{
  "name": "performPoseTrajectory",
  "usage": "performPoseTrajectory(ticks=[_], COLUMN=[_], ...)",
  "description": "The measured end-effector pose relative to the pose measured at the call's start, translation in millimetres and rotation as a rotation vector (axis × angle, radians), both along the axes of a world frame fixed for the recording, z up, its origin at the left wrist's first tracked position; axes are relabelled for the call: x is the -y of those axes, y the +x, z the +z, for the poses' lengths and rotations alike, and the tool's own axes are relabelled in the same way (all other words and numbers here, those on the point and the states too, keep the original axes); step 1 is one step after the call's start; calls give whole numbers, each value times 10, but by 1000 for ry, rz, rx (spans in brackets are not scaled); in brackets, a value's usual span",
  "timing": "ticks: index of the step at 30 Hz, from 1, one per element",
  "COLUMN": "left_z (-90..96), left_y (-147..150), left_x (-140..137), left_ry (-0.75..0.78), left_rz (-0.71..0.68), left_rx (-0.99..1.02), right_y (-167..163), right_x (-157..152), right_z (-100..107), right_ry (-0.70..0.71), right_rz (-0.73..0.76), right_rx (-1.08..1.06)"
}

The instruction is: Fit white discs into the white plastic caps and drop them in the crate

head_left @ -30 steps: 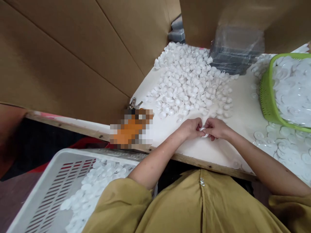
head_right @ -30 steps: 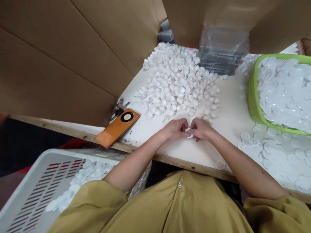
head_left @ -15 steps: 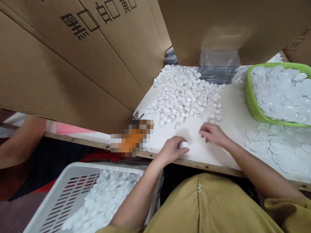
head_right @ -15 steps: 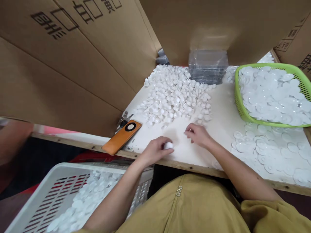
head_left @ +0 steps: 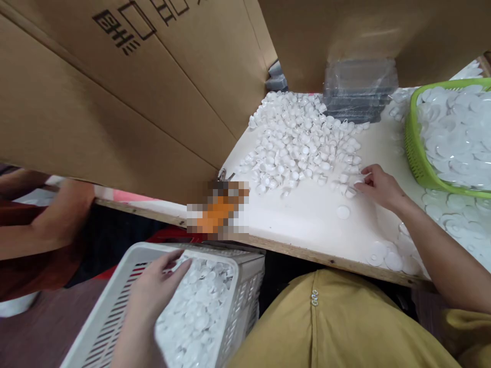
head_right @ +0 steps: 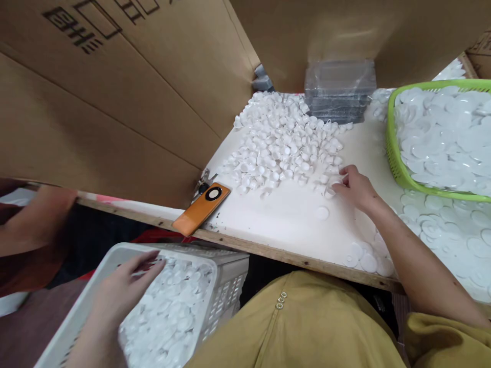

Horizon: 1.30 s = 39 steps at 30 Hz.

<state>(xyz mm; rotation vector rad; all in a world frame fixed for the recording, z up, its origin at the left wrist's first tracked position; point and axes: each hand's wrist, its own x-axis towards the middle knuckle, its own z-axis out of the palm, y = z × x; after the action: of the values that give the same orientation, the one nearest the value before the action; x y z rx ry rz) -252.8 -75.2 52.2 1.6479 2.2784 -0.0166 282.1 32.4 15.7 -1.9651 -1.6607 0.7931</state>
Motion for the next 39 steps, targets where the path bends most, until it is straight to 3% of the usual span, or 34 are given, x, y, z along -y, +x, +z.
performPoseTrajectory(ticks=[2,4,8,12,18,23,25,31,36,39], left_z=[-5,-54,-263,-468,-583,-621,-626,-610,-618,-577], left_y=[565,1152,2135,2666,2860,2896,2908,2953,2959,2919], left_x=[-178,-343,-513,-583,-671,-751,-779,-807,-801,-818], left_ry=[166,237,189,132,121,104,101,88,96,78], left_rz=[-83,-263,-648,-860,-894,-857,-836,-770,-766,-767], left_rx=[113,298,585,605,537,552,560,558,575,608], right_y=[-70,-224,-599,-664,-451,-402,-377,-514,-734,-746], right_x=[178,373,611,583,445,372,363,461,461,410], right_z=[60,66,-41,-132,-162,-52,10,33,-59,-63], right_ry=[-122,-214,-110,-52,2,-51,-104,-362,-427,-445], right_rz=[54,177,366,412,312,301,265,68,-45,-26], right_rx=[-247,-399,-220,-79,146,164,60,-614,-511,-464])
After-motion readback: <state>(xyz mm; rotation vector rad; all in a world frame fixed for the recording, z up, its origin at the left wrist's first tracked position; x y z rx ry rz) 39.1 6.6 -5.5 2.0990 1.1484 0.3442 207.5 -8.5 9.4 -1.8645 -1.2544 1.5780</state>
